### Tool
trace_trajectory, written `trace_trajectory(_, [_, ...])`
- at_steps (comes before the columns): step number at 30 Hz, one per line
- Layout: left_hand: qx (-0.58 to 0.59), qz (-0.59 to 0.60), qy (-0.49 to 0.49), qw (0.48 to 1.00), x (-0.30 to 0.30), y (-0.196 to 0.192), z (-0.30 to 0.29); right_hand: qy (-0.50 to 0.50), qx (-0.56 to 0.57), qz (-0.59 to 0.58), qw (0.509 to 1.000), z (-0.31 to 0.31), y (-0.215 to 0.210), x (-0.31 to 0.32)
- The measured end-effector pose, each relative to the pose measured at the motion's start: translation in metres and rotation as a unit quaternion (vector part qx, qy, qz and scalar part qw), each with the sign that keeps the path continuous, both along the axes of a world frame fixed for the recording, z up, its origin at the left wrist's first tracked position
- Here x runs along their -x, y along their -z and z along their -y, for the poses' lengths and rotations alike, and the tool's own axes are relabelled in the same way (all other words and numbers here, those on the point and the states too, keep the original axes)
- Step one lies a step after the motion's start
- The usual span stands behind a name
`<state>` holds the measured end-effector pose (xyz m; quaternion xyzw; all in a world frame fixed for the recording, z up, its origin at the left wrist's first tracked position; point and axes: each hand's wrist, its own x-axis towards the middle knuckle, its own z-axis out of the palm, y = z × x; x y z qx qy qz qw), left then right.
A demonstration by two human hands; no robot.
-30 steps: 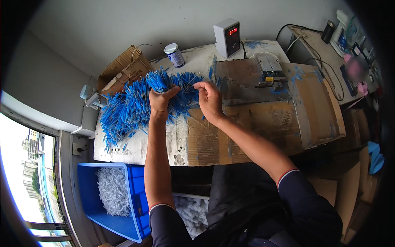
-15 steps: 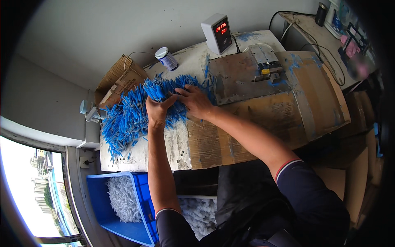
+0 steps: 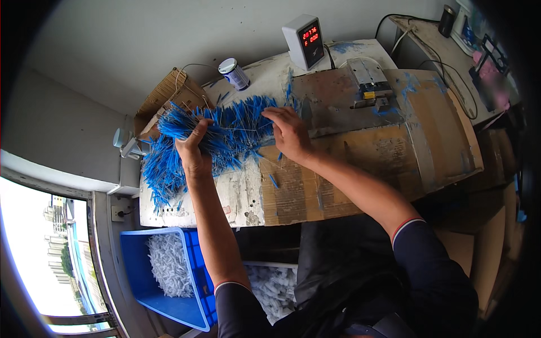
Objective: The person sorts and bundles blue plastic filaments by hand at an industrial workstation.
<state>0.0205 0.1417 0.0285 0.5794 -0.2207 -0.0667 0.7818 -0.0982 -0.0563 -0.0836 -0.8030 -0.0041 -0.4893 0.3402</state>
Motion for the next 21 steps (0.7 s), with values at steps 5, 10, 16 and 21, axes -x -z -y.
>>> trace_trajectory(5, [0.043,-0.047,0.001,0.998,-0.006,0.004,-0.003,-0.098,-0.096,-0.068,0.988,-0.007,0.000,0.034])
trace_trajectory(10, [0.138,-0.066,0.023,0.988,-0.012,-0.005,-0.011,-0.192,0.184,-0.106,0.958,-0.022,-0.006,0.042])
trace_trajectory(16, [0.171,-0.089,0.034,0.981,-0.014,-0.022,-0.019,-0.232,0.354,-0.151,0.893,-0.031,0.018,0.033])
trace_trajectory(21, [0.246,-0.122,0.030,0.961,-0.013,-0.027,-0.032,-0.270,0.403,-0.111,0.867,-0.031,0.010,0.023])
